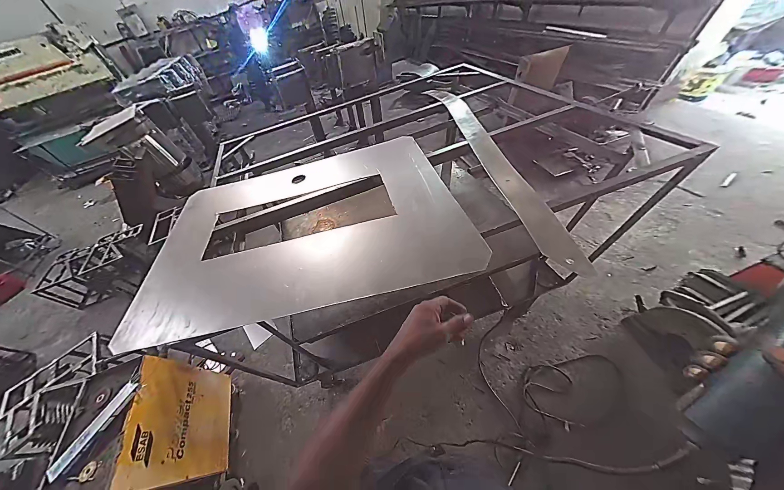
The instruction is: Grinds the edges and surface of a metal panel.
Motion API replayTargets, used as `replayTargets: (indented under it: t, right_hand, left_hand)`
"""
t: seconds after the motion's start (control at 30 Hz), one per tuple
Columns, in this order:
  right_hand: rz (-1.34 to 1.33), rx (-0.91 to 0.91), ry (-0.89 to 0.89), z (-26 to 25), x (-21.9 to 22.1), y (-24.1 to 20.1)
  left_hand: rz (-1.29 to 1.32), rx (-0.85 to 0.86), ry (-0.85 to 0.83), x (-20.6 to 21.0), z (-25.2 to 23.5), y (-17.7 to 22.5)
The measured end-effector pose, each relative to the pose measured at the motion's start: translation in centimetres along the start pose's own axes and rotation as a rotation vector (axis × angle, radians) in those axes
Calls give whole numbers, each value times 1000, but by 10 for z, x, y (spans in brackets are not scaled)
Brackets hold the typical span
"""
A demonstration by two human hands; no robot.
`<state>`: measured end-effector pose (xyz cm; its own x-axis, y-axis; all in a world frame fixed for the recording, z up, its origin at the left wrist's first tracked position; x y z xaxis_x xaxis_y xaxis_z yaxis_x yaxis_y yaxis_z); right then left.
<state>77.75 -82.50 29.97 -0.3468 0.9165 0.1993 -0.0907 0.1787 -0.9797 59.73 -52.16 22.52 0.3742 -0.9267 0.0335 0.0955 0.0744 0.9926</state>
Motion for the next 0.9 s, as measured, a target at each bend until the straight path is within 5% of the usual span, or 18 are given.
replayTargets:
  t: [0.17, 0.27, 0.37, 0.6, 0.77, 0.9]
  right_hand:
    - [0, 33, -137, -20, 12, 38]
    - [21, 50, -116, -17, 51, 48]
    - [28, 65, -207, -20, 92, 64]
    - [-35, 92, -237, 7, 201, 80]
    - [-37, 99, -218, 23, 255, 90]
    - [-40, 94, -208, 30, 283, 95]
  left_hand:
    - [-760, 480, 518, -104, 127, 33]
    - [-1156, 411, 786, -185, 168, 27]
    - [-1393, 235, 723, -228, 155, 11]
    - [-1225, 263, 594, -260, 119, -6]
    - [-924, 239, 517, -272, 113, 4]
    - [-929, 313, 529, -272, 113, 2]
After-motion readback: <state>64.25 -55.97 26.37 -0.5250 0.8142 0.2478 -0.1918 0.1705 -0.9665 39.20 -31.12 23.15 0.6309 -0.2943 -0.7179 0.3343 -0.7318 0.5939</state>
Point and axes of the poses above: each hand's wrist, its own z-axis away from the middle knuckle, its own x-axis out of the palm, y = z × x, the point moved 6 cm from there along -z, towards the middle knuckle, and after that the axes turned 10 degrees about z, right-handed, at the moved point
